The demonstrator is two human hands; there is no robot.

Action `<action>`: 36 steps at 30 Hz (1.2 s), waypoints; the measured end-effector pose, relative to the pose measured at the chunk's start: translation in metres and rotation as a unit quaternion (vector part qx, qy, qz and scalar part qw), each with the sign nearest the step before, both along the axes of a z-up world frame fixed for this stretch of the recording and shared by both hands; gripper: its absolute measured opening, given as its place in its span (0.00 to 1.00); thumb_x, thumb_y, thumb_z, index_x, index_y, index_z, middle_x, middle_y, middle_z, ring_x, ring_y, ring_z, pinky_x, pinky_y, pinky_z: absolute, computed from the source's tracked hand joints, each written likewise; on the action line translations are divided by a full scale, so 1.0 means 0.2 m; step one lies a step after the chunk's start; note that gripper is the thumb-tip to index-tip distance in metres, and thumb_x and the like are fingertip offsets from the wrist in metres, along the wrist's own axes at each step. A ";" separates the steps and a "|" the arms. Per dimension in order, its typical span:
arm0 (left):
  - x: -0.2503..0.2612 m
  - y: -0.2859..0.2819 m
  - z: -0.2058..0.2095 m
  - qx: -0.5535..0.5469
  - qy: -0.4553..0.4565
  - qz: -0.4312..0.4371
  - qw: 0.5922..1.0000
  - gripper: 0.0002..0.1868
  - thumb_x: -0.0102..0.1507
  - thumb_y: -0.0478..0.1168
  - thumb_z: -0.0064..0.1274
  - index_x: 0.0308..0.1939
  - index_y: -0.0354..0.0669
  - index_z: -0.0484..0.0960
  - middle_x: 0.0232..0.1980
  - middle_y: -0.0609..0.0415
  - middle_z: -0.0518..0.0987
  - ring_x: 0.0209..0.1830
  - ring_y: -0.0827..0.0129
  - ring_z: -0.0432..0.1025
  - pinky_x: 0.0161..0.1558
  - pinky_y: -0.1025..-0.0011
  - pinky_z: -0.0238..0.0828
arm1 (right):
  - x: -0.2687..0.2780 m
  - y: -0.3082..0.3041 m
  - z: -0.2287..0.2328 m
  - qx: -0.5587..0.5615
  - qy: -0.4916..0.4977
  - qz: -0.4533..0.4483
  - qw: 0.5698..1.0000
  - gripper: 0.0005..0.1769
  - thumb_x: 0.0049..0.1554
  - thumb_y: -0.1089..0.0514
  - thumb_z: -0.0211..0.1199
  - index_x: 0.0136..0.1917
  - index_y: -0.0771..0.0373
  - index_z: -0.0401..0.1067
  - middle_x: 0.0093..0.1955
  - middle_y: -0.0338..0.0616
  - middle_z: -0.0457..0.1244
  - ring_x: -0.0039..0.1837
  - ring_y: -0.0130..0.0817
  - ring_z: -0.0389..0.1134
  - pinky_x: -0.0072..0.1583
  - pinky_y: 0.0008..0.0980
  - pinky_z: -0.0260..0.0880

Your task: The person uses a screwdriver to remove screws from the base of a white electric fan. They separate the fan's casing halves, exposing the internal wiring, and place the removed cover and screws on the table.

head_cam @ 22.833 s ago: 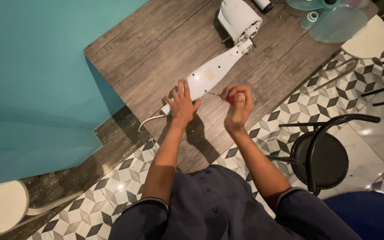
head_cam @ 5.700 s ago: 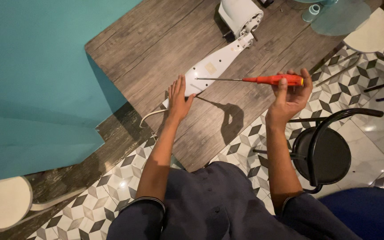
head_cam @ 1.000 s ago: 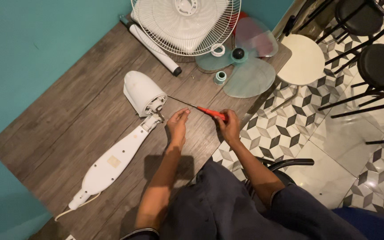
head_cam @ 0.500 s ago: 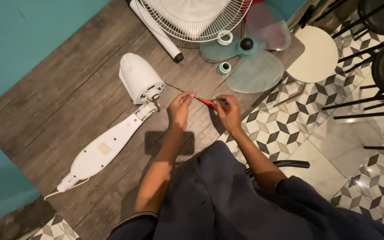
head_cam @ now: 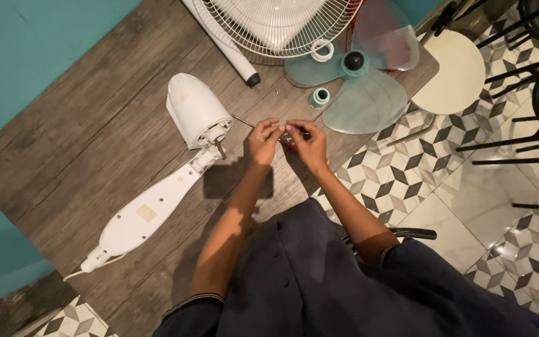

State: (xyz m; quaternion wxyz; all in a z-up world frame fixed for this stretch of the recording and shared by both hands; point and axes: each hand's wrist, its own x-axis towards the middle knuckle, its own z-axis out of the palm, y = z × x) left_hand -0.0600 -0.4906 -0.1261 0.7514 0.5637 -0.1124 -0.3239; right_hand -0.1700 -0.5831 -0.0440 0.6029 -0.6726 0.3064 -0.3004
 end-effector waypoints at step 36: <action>0.17 0.03 0.22 0.237 -0.508 -0.067 0.826 0.21 0.66 0.32 0.50 0.64 0.36 0.74 0.69 0.43 0.74 0.74 0.47 0.63 0.73 0.54 0.60 | 0.10 -0.12 0.08 -0.181 0.190 0.138 0.955 0.11 0.55 0.61 0.67 0.52 0.62 0.80 0.49 0.49 0.68 0.49 0.45 0.71 0.53 0.39 0.71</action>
